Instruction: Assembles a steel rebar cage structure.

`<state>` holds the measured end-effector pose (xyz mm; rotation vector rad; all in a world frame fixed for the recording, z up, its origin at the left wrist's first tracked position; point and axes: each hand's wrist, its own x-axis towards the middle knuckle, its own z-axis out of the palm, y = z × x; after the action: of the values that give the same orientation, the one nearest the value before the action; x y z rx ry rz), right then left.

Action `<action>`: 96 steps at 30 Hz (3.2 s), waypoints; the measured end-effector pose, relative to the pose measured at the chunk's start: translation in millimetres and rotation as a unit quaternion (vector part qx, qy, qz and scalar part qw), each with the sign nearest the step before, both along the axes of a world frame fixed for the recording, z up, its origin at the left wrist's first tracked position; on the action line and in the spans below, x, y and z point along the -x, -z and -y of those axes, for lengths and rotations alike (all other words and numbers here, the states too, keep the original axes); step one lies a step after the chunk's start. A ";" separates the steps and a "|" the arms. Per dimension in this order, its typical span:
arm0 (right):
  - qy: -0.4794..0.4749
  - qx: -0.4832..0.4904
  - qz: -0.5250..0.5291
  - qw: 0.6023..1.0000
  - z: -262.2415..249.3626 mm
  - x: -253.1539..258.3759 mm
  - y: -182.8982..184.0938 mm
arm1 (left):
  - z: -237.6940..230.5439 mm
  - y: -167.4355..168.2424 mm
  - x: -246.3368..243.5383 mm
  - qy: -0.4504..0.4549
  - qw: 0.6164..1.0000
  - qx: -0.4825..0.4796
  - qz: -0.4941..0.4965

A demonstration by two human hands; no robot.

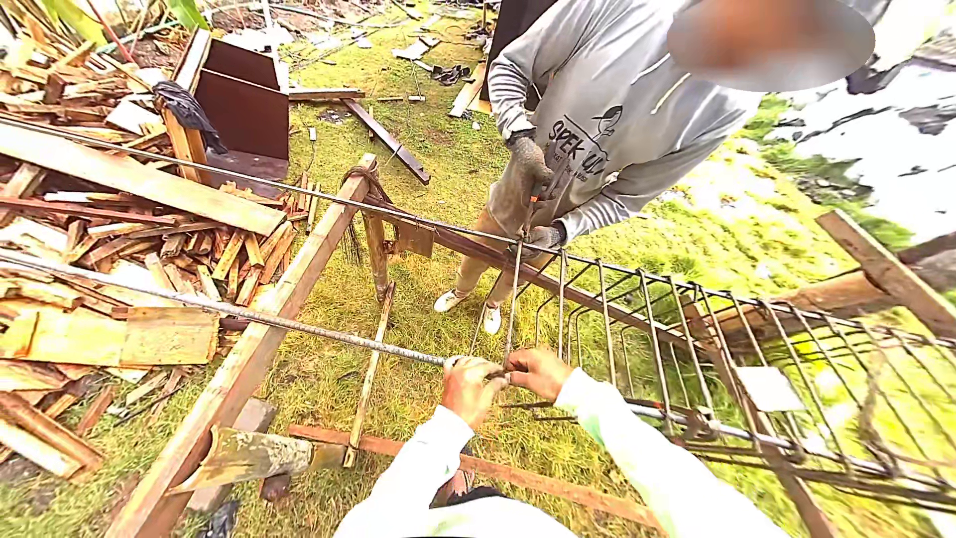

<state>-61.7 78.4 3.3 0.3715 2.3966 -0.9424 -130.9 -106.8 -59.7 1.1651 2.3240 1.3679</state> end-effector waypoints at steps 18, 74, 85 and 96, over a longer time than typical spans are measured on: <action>0.051 0.019 -0.042 0.998 0.0 -7.3 19.3 | -10.6 15.4 -36.9 -0.095 0.995 0.006 0.010; -0.133 -0.293 0.006 0.947 49.8 -6.1 -18.0 | 64.8 13.5 26.6 0.214 0.917 0.216 0.258; -0.103 -0.248 0.151 0.951 47.7 15.7 -16.3 | 44.8 17.1 17.9 0.203 0.920 0.172 0.287; 0.748 -0.079 -0.118 0.649 6.5 -183.1 53.1 | 72.3 30.4 19.2 0.148 0.911 0.255 0.288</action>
<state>121.4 71.9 -49.8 2.6599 1.9313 -1.3483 -150.1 -179.1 -90.0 0.7692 1.8158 0.7774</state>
